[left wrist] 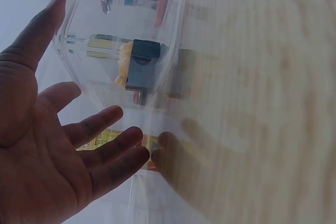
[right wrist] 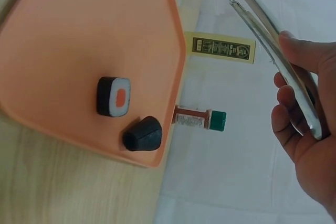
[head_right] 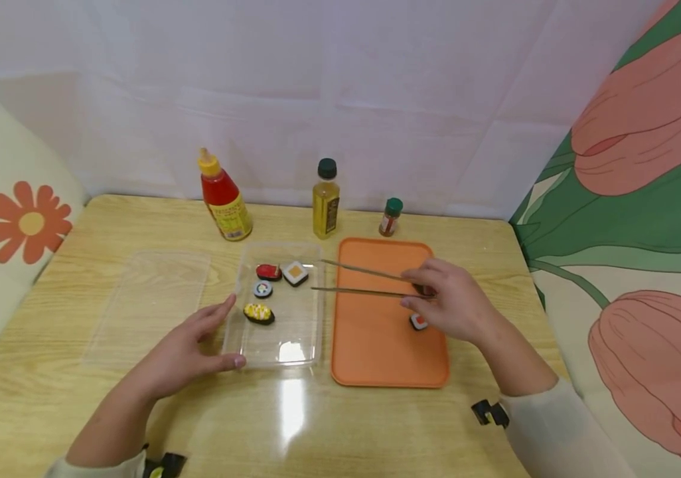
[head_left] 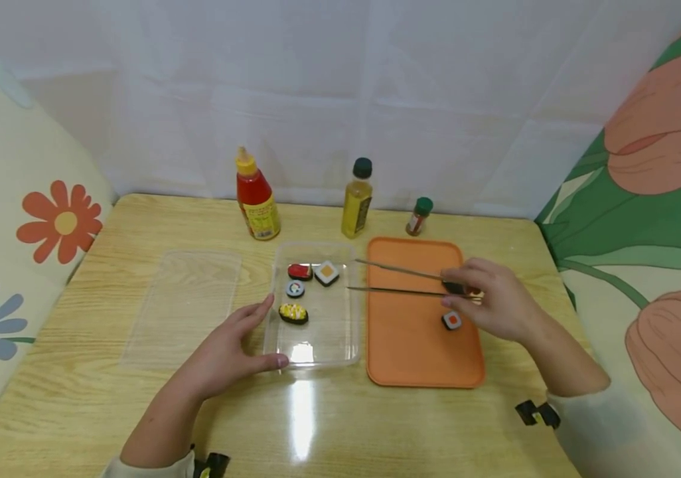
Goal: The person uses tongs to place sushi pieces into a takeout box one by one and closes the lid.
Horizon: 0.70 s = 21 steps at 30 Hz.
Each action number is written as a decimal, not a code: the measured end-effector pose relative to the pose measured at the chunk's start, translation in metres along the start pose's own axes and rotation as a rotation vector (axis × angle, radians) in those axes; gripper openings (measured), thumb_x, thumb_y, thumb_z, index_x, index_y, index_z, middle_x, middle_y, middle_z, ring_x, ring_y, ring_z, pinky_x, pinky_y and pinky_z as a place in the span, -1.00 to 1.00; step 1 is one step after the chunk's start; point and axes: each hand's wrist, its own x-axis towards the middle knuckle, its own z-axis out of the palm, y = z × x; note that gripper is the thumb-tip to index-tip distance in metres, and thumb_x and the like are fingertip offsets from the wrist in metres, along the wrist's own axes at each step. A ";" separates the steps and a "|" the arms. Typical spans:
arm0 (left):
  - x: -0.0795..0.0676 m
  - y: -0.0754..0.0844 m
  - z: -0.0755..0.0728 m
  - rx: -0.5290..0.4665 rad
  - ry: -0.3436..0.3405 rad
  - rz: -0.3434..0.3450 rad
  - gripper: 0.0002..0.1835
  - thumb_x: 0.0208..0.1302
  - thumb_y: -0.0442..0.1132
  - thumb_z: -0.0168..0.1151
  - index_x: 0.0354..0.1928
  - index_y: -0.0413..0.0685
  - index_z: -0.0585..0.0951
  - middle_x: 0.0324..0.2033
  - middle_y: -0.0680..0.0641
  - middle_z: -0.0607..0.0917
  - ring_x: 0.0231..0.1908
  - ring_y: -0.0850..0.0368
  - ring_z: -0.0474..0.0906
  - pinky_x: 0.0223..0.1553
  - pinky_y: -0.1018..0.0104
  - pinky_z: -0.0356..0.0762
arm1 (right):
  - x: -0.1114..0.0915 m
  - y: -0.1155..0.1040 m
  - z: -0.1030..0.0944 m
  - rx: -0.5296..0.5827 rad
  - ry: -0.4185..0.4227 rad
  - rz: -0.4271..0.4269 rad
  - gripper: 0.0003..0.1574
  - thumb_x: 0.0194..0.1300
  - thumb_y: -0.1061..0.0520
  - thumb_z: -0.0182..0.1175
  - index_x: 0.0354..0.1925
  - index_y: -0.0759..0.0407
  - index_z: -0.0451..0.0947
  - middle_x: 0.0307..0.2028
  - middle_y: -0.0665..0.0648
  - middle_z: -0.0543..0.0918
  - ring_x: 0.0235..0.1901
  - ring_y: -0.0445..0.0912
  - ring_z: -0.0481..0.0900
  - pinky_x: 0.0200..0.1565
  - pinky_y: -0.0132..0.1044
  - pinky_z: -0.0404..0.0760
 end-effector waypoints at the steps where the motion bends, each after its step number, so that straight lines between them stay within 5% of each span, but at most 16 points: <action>1: 0.000 0.000 0.000 -0.001 0.000 0.002 0.22 0.04 0.34 0.54 0.67 0.24 0.09 0.53 -0.27 0.23 0.45 -0.47 0.18 0.36 -0.48 0.16 | -0.002 0.001 0.000 -0.003 0.008 0.002 -0.50 0.15 0.24 0.56 0.09 0.19 0.74 -0.24 -0.03 0.63 -0.43 -0.18 0.43 -0.46 -0.33 0.45; 21: 0.001 -0.001 0.001 -0.006 -0.002 0.001 0.21 0.06 0.32 0.55 0.66 0.25 0.09 0.53 -0.25 0.23 0.46 -0.45 0.17 0.35 -0.48 0.17 | -0.044 0.016 0.008 -0.047 0.160 0.108 -0.47 0.03 0.30 0.60 0.03 0.25 0.75 -0.26 -0.02 0.65 -0.38 -0.21 0.49 -0.41 -0.39 0.49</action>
